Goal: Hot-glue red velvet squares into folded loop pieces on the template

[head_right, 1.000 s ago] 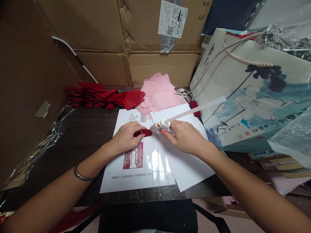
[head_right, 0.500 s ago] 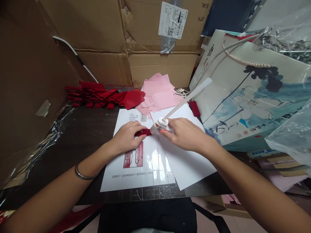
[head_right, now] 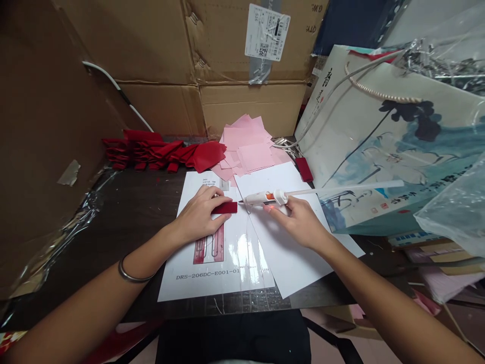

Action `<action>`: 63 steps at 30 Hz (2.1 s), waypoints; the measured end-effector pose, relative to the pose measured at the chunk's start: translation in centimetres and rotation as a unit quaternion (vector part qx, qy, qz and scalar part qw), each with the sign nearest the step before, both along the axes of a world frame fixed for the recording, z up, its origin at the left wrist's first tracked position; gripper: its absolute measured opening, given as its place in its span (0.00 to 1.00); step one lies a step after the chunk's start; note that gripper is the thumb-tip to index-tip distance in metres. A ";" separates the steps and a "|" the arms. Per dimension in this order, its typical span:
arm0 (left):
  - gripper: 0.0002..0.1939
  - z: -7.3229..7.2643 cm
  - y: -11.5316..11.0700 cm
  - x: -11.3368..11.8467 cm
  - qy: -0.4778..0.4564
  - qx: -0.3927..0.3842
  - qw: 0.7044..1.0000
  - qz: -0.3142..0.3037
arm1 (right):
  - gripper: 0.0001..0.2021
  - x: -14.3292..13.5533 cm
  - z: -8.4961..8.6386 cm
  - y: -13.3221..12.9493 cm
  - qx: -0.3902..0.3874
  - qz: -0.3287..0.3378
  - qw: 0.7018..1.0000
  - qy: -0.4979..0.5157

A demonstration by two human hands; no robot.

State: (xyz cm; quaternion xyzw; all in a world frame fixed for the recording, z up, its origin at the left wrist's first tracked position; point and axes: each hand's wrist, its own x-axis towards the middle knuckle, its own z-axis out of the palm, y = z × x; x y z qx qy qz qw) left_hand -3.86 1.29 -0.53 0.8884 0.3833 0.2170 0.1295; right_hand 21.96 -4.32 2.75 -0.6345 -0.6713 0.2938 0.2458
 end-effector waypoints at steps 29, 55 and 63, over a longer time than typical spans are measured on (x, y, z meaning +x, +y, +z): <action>0.17 0.3 -0.1 0.5 -0.203 0.094 0.975 0.010 | 0.23 0.4 2.5 -4.4 0.119 -0.066 0.940 -0.313; 0.12 1.0 -0.6 0.7 -0.274 0.062 0.959 -0.042 | 0.09 -7.2 -1.0 1.6 0.348 0.097 0.920 0.153; 0.17 0.7 -0.8 1.2 -0.235 0.129 0.963 -0.012 | 0.05 -8.2 -1.9 1.4 0.360 0.000 0.916 0.176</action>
